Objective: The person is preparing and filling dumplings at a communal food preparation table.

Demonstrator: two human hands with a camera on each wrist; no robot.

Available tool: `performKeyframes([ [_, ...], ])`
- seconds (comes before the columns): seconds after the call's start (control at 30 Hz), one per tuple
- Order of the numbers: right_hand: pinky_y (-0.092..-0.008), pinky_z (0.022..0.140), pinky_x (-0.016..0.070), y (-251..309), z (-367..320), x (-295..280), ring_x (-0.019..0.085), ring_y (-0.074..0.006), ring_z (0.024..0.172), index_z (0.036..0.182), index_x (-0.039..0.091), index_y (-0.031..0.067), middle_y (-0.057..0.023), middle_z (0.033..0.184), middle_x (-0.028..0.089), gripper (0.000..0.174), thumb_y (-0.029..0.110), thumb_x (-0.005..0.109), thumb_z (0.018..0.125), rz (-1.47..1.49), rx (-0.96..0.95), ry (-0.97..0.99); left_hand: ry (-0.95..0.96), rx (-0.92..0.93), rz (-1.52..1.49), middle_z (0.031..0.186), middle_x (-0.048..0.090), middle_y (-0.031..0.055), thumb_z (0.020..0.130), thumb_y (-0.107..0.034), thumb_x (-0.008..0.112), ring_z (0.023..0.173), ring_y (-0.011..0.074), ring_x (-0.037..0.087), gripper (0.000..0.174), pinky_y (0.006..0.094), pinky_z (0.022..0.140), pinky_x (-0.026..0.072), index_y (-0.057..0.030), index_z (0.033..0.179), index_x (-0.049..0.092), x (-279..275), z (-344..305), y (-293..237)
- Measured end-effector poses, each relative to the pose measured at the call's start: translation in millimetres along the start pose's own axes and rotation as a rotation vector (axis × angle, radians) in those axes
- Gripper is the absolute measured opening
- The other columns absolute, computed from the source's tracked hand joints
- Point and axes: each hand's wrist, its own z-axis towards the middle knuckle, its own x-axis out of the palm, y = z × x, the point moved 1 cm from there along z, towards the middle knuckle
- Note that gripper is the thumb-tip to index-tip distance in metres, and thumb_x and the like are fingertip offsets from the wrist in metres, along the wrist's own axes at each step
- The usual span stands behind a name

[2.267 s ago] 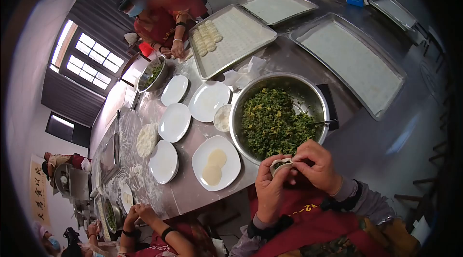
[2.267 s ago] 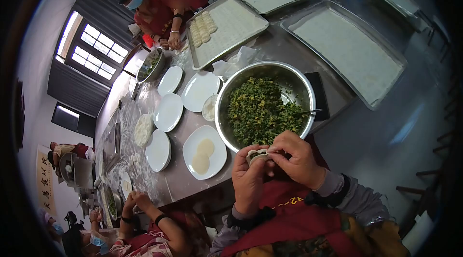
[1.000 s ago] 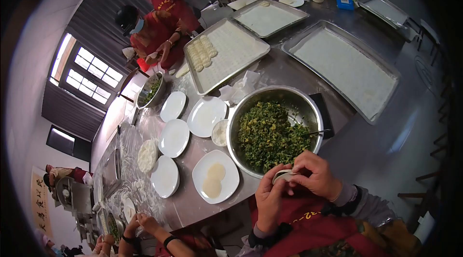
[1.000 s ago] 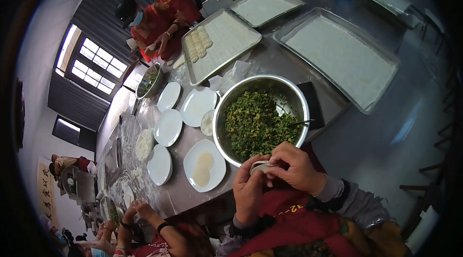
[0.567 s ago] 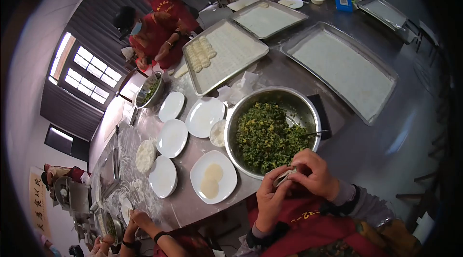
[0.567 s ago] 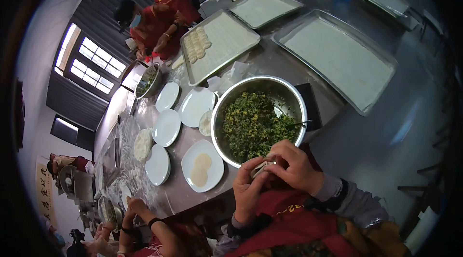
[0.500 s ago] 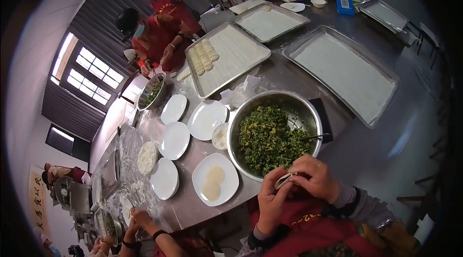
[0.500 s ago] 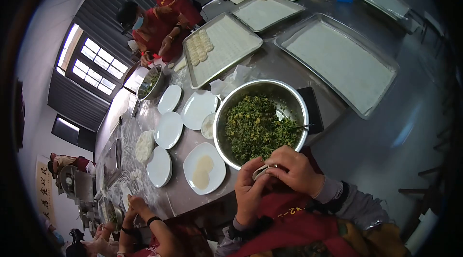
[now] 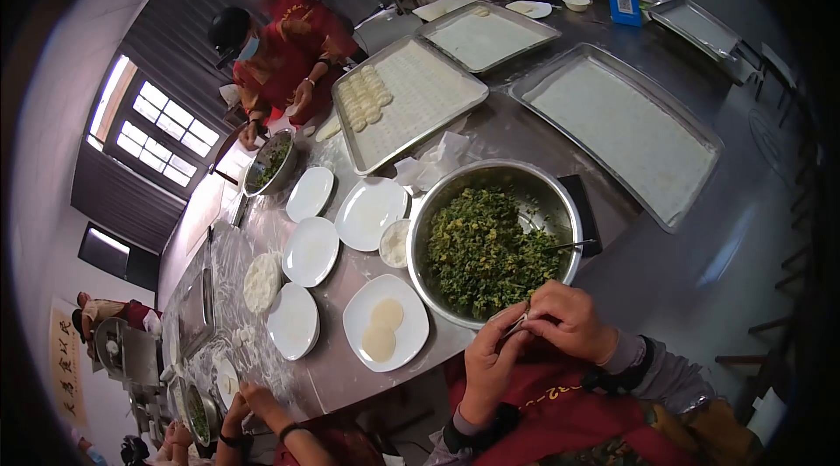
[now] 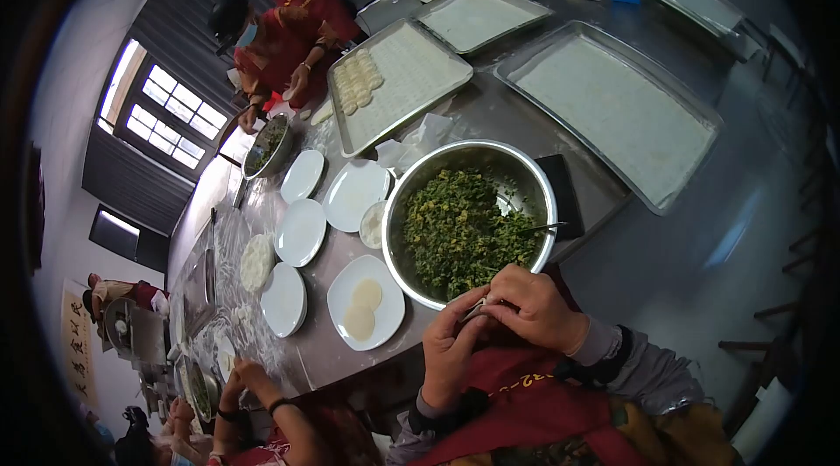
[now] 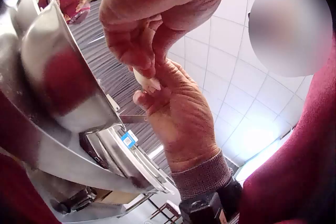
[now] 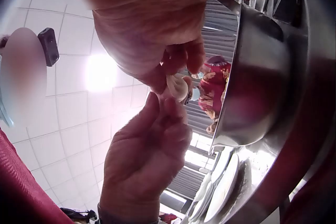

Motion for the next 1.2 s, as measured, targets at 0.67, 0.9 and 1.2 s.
performKeyframes([
  [0.67,-0.0278,0.063,0.0479,10,0,9,0.060,-0.0188,0.075,0.086,0.061,0.0023,-0.0086,0.086,0.058,0.015,-0.001,0.070,0.075,0.123,0.087,-0.110,-0.132,0.068,-0.234,0.120,0.055,0.0147,0.092,0.000,0.046,0.098,0.0153,0.059,0.039,0.0248,0.080,0.0502,0.0012,0.130,0.043,6,-4,4],
  [0.9,-0.0285,0.062,0.0480,5,-1,12,0.060,-0.0198,0.075,0.084,0.061,0.0020,-0.0092,0.087,0.057,0.013,0.000,0.070,0.075,0.072,0.068,-0.059,-0.084,0.019,-0.083,0.119,0.057,0.0122,0.091,0.002,0.049,0.104,0.0150,0.056,0.035,0.0254,0.088,0.0456,0.0037,0.125,0.048,2,-5,7],
  [1.2,-0.0283,0.059,0.0470,11,1,8,0.058,-0.0181,0.070,0.086,0.061,0.0039,-0.0085,0.085,0.057,0.015,0.000,0.070,0.074,0.132,0.231,-0.056,-0.118,0.151,-0.130,0.110,0.059,0.0141,0.090,0.002,0.049,0.097,0.0158,0.059,0.034,0.0266,0.082,0.0505,0.0030,0.124,0.046,7,-2,13],
])
